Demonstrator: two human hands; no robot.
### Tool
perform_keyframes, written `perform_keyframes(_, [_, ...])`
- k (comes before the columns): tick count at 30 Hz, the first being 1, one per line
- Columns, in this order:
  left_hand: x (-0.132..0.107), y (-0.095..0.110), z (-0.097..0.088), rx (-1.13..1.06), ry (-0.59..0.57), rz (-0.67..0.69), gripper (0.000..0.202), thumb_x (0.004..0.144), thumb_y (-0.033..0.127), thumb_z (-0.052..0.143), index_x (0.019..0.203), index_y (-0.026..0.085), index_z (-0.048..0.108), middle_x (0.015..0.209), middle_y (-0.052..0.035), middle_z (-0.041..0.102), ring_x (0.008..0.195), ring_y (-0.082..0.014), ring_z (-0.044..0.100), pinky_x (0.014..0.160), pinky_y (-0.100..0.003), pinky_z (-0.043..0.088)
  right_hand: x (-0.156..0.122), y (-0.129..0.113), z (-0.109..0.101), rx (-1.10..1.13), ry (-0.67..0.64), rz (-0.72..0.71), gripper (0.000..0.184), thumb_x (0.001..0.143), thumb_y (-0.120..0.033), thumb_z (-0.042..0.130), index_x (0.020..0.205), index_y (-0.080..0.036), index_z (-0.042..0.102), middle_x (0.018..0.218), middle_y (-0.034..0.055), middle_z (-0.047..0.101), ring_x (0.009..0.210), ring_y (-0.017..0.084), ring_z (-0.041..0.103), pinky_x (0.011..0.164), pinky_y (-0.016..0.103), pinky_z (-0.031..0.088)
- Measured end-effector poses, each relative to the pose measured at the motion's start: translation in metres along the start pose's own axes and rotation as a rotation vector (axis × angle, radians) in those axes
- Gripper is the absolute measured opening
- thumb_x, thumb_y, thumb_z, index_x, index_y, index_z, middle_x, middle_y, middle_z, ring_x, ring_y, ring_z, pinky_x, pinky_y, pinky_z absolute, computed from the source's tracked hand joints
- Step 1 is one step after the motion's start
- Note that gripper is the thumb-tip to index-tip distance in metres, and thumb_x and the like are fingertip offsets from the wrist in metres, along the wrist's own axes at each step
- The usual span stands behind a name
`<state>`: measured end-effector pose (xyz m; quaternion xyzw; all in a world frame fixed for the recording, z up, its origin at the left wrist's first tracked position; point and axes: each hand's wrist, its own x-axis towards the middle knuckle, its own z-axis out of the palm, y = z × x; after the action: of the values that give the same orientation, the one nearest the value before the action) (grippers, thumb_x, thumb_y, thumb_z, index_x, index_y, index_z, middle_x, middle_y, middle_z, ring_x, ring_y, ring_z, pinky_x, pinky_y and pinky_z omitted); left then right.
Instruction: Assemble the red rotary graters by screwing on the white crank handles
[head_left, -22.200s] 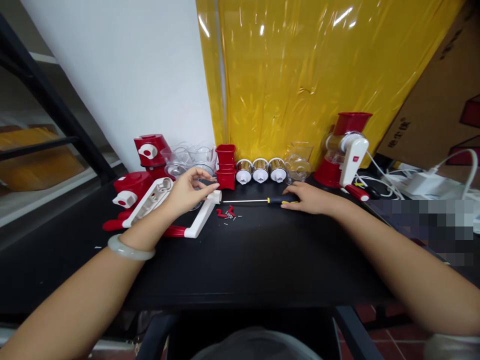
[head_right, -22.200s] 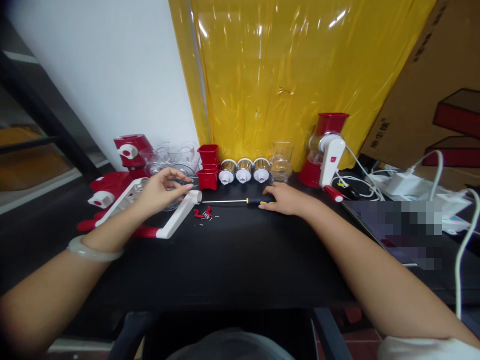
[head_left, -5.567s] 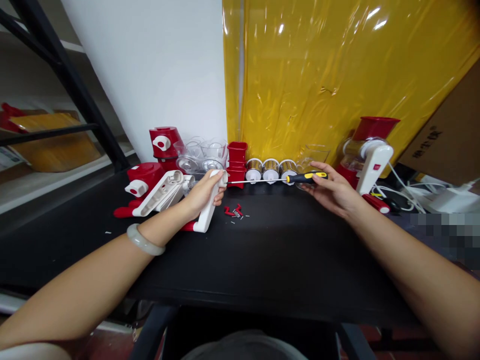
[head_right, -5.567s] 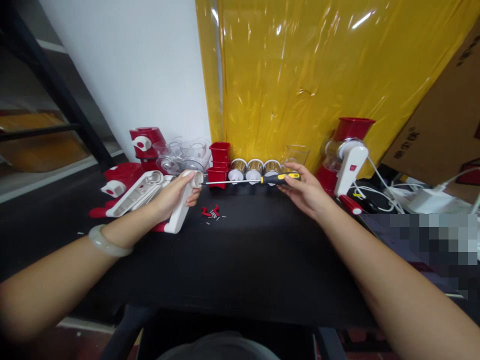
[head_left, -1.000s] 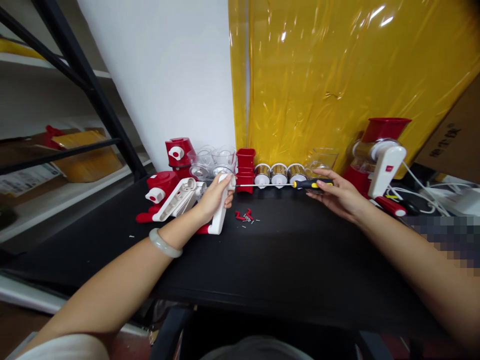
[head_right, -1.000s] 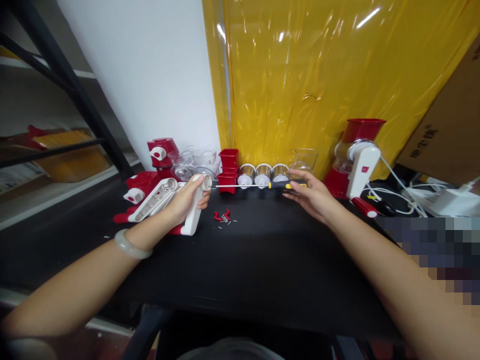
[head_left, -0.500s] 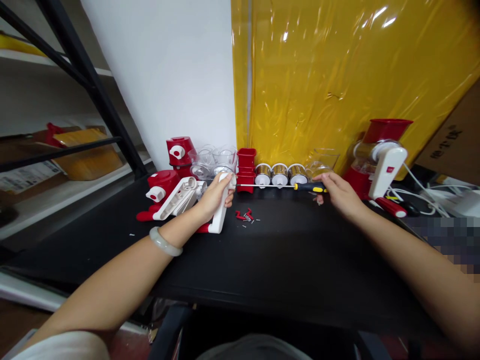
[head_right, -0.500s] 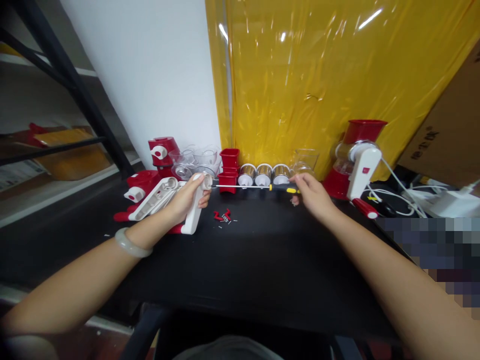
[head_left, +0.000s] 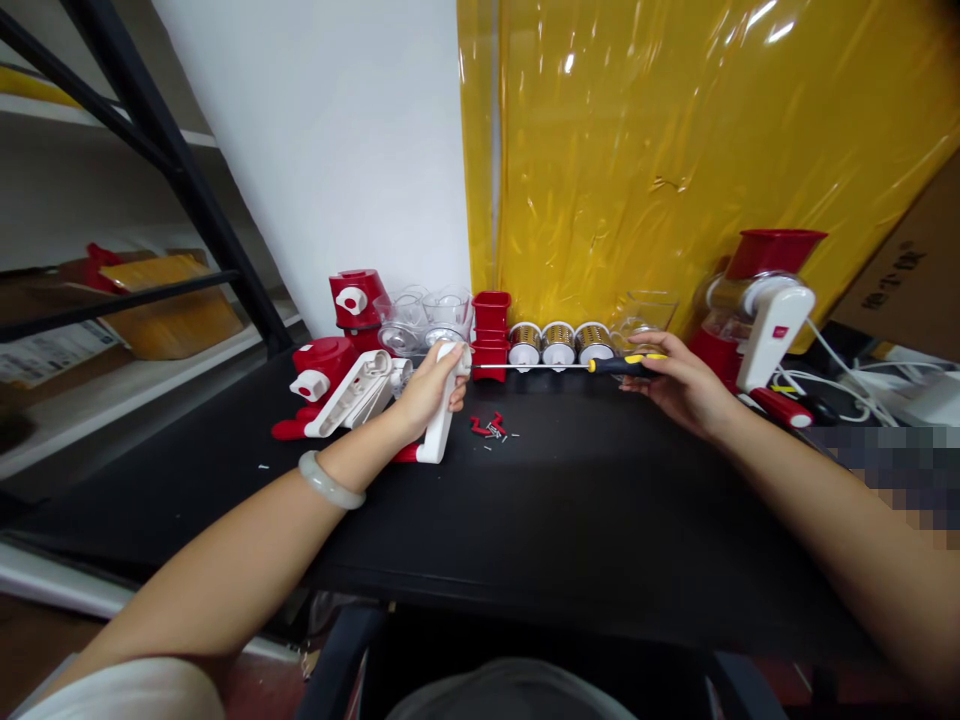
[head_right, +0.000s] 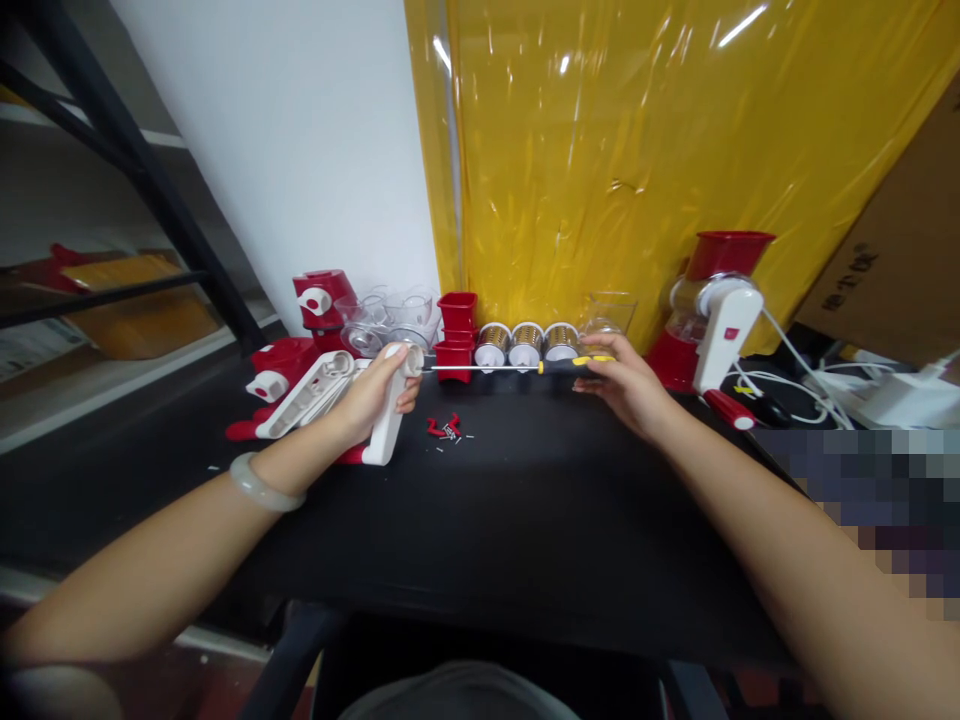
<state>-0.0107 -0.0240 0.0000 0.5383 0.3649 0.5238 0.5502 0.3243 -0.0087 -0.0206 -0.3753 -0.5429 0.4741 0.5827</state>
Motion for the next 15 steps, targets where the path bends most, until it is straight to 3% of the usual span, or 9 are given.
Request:
perform_keyframes(3, [0.0007,-0.0004,-0.0009,-0.001,0.015,-0.012,0.030,0.091,0.046,0.061,0.092,0.023,0.043,0.064,0.0057,0.047,0.043,-0.0068,0.039,0.044,-0.019,0.031,0.0043,0.0048,-0.0024,-0.163,0.060,-0.041,0.034,0.082,-0.061,0.066,0.092,-0.029,0.062,0.079,0.0012,0.065,0.062,0.019,0.063,0.063,0.040,0.057])
perform_keyframes(6, [0.0006,-0.0002,-0.0003,0.002,0.012,-0.005,0.031,0.090,0.047,0.062,0.093,0.023,0.043,0.065,0.0057,0.047,0.043,-0.0070,0.039,0.044,-0.019,0.032,0.0050,0.0073,-0.0049,-0.354,0.063,-0.059,0.041,0.087,-0.069,0.056,0.091,-0.029,0.063,0.059,-0.0008,0.057,0.052,0.019,0.058,0.061,0.039,0.054])
perform_keyframes(9, [0.0002,0.0002,0.0004,0.005,0.016,0.000,0.033,0.088,0.048,0.064,0.093,0.023,0.043,0.064,0.0057,0.048,0.043,-0.0071,0.039,0.044,-0.019,0.032,0.0041,0.0071,-0.0043,-0.366,0.066,-0.075,0.037,0.083,-0.066,0.065,0.087,-0.029,0.063,0.061,-0.0024,0.056,0.049,0.016,0.054,0.059,0.037,0.053])
perform_keyframes(13, [0.0005,0.0003,-0.0001,-0.006,0.008,0.000,0.033,0.089,0.048,0.063,0.092,0.023,0.042,0.063,0.0060,0.047,0.042,-0.0070,0.038,0.043,-0.019,0.031,0.0024,0.0041,0.0006,-0.139,0.092,-0.026,0.035,0.070,-0.051,0.082,0.091,-0.029,0.064,0.092,-0.0014,0.063,0.064,0.013,0.061,0.063,0.034,0.056])
perform_keyframes(15, [0.0002,0.0004,-0.0001,-0.006,-0.001,0.003,0.032,0.090,0.048,0.063,0.092,0.023,0.042,0.064,0.0058,0.048,0.043,-0.0070,0.038,0.044,-0.019,0.031,0.0001,0.0016,0.0023,-0.039,0.065,0.002,0.037,0.066,-0.041,0.085,0.096,-0.030,0.064,0.095,-0.0021,0.062,0.071,0.014,0.064,0.068,0.033,0.057])
